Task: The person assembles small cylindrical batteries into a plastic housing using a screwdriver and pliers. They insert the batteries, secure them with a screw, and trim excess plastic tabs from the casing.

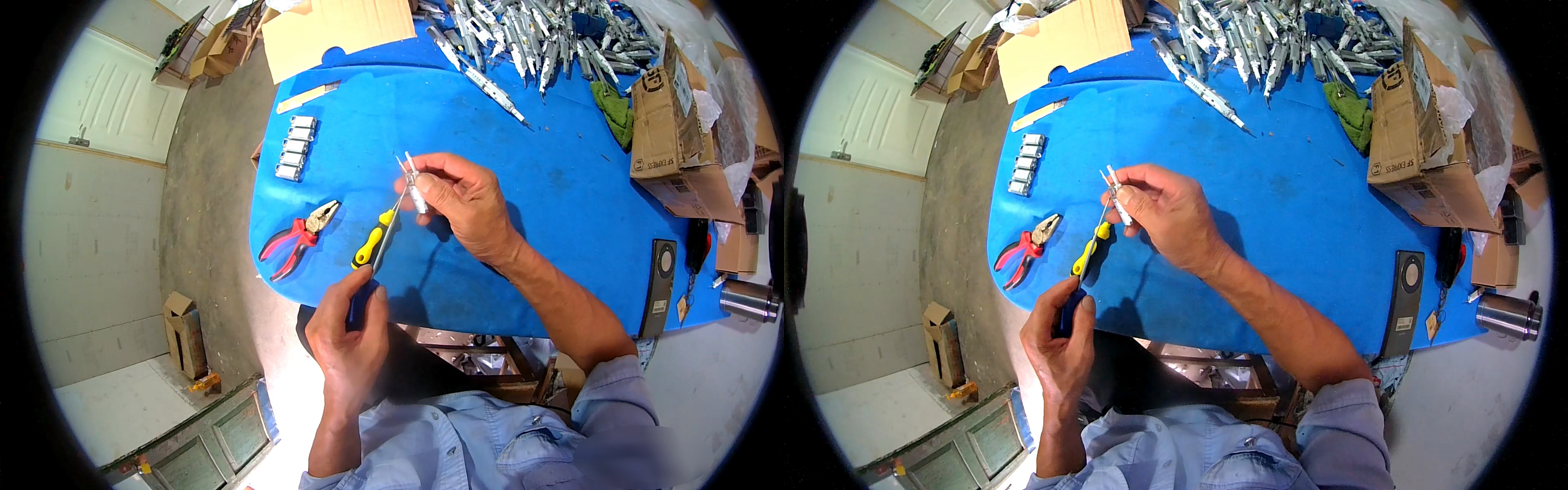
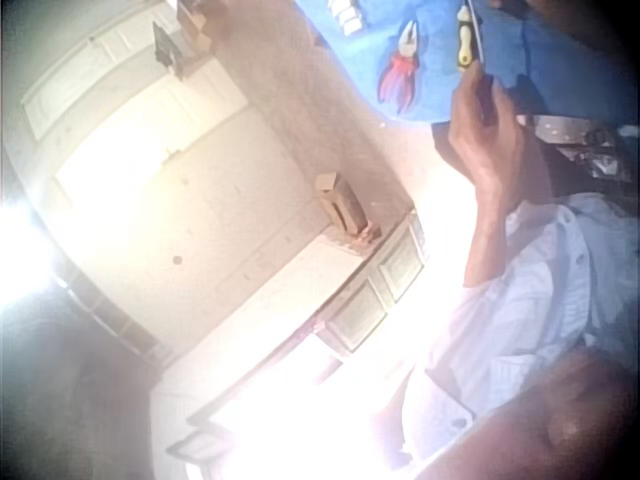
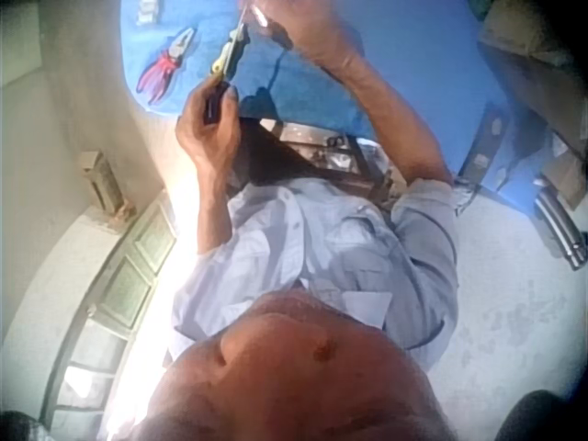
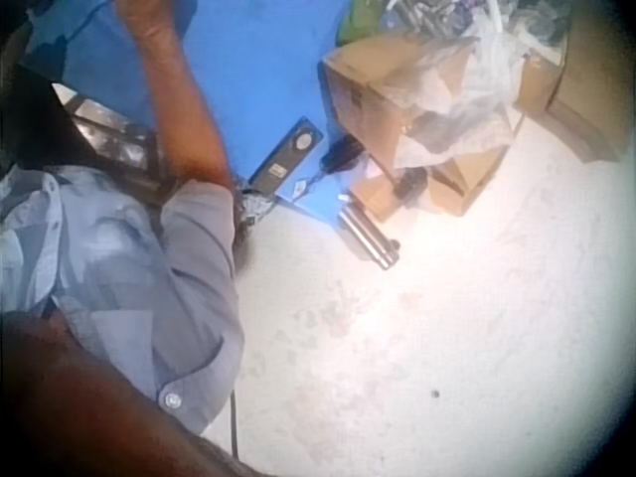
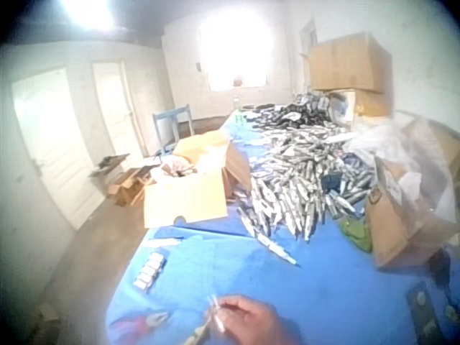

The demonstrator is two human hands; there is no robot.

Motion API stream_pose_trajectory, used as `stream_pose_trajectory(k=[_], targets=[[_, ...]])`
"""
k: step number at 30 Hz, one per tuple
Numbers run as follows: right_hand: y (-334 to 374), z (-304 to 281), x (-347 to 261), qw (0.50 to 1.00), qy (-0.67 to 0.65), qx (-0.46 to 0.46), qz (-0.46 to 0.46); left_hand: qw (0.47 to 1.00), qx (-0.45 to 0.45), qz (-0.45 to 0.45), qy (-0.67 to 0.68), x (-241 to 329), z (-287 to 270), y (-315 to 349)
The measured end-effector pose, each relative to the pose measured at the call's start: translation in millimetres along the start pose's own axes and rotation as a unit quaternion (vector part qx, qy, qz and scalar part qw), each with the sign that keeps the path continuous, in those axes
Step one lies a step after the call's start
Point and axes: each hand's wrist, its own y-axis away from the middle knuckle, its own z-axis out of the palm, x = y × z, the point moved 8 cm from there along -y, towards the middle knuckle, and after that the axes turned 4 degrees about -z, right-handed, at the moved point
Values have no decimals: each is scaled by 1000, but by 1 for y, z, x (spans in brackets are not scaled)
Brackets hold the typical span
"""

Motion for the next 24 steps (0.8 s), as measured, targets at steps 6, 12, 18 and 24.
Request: stream_pose_trajectory(k=[6, 12, 18, 24], targets=[[2, -4, 9, 989, -131, 19, 69, 997, 4, -55, 46, -10, -2, -4], [4, 3, 5, 979, -177, -2, 102, 988, 14, -99, 115, -4, -3, -26], [8, 9, 11, 966, -228, -43, 116, 982, -14, -101, 158, 3, 14, -58], [9, 9, 13, 950, -280, -43, 130, 985, -24, -91, 142, 7, 18, -53]])
